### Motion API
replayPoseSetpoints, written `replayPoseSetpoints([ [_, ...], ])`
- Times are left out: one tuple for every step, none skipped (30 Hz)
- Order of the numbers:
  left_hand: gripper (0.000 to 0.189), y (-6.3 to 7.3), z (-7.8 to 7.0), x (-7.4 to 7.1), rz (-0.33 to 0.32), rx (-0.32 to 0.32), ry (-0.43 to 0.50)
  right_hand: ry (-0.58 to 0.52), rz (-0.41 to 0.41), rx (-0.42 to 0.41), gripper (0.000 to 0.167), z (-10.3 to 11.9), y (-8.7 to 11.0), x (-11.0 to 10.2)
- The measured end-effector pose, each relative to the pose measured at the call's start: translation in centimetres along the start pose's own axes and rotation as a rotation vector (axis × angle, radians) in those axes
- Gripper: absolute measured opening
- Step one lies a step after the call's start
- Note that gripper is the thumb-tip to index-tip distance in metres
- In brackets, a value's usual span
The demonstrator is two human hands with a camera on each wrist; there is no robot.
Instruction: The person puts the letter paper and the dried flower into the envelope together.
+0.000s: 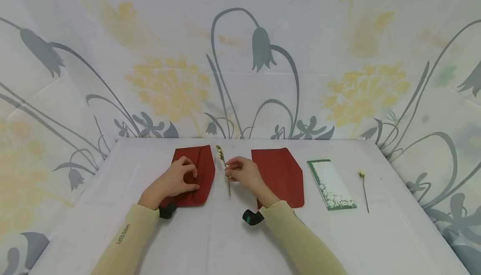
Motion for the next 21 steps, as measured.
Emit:
replayPoseSetpoints([
  [0.024, 0.0, 0.0, 0.0, -0.002, 0.005, -0.001, -0.011, 0.002, 0.002, 0.020, 0.0, 0.0, 0.2],
  [0.025, 0.0, 0.0, 0.0, -0.004, 0.011, -0.003, -0.022, 0.006, 0.003, 0.021, 0.1, -0.1, 0.3],
  [0.025, 0.0, 0.0, 0.0, -0.006, 0.012, -0.002, -0.034, 0.011, 0.001, 0.021, 0.0, -0.2, 0.5],
  [0.025, 0.0, 0.0, 0.0, -0.004, 0.010, -0.001, -0.046, 0.015, 0.001, 0.022, 0.1, -0.2, 0.7],
  [0.025, 0.0, 0.0, 0.1, -0.003, 0.009, 0.000, -0.058, 0.019, -0.002, 0.022, 0.1, -0.2, 0.8],
  [0.025, 0.0, 0.0, 0.1, 0.001, 0.006, 0.001, -0.066, 0.023, -0.005, 0.022, 0.1, -0.3, 0.9],
  [0.025, -0.1, -0.1, 0.1, 0.006, -0.001, 0.003, -0.075, 0.027, -0.008, 0.022, 0.1, -0.3, 1.0],
  [0.025, -0.1, -0.1, 0.2, 0.012, -0.009, 0.003, -0.081, 0.030, -0.008, 0.022, 0.1, -0.3, 1.2],
  [0.025, -0.2, -0.1, 0.2, 0.019, -0.019, 0.003, -0.088, 0.034, -0.008, 0.023, 0.1, -0.3, 1.3],
  [0.026, -0.2, -0.1, 0.2, 0.024, -0.019, -0.001, -0.094, 0.037, -0.005, 0.022, 0.2, -0.3, 1.4],
  [0.026, -0.3, -0.1, 0.3, 0.030, -0.025, -0.006, -0.098, 0.039, -0.005, 0.022, 0.2, -0.3, 1.5],
  [0.027, -0.3, -0.1, 0.3, 0.034, -0.031, -0.010, -0.102, 0.040, -0.003, 0.022, 0.3, -0.3, 1.6],
  [0.027, -0.4, -0.1, 0.4, 0.037, -0.036, -0.014, -0.106, 0.040, 0.000, 0.022, 0.3, -0.3, 1.7],
  [0.027, -0.4, -0.1, 0.4, 0.039, -0.040, -0.017, -0.108, 0.038, 0.003, 0.022, 0.3, -0.3, 1.8],
  [0.027, -0.4, -0.1, 0.4, 0.039, -0.045, -0.013, -0.112, 0.039, 0.005, 0.022, 0.3, -0.3, 1.8],
  [0.028, -0.4, -0.1, 0.4, 0.040, -0.049, -0.011, -0.115, 0.039, 0.006, 0.022, 0.3, -0.3, 1.9],
  [0.027, -0.5, -0.1, 0.5, 0.043, -0.059, -0.010, -0.114, 0.037, 0.005, 0.022, 0.3, -0.4, 2.0],
  [0.028, -0.5, -0.2, 0.4, 0.043, -0.057, -0.007, -0.117, 0.036, 0.006, 0.022, 0.3, -0.4, 2.1],
  [0.028, -0.5, -0.2, 0.4, 0.044, -0.061, -0.005, -0.119, 0.037, 0.007, 0.022, 0.2, -0.5, 2.3],
  [0.027, -0.4, -0.3, 0.5, 0.045, -0.065, -0.005, -0.121, 0.039, 0.006, 0.023, 0.2, -0.5, 2.4],
  [0.027, -0.5, -0.3, 0.5, 0.046, -0.068, -0.006, -0.121, 0.041, 0.005, 0.023, 0.2, -0.6, 2.5],
])
Point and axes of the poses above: each hand's wrist, its own y-axis away from the middle knuckle, its own x-axis out of the palm, z = x × y, the point moved 1 cm from there along -y, towards the middle knuckle, and after that the axes turned 14 degrees about x, right-handed, at the moved point
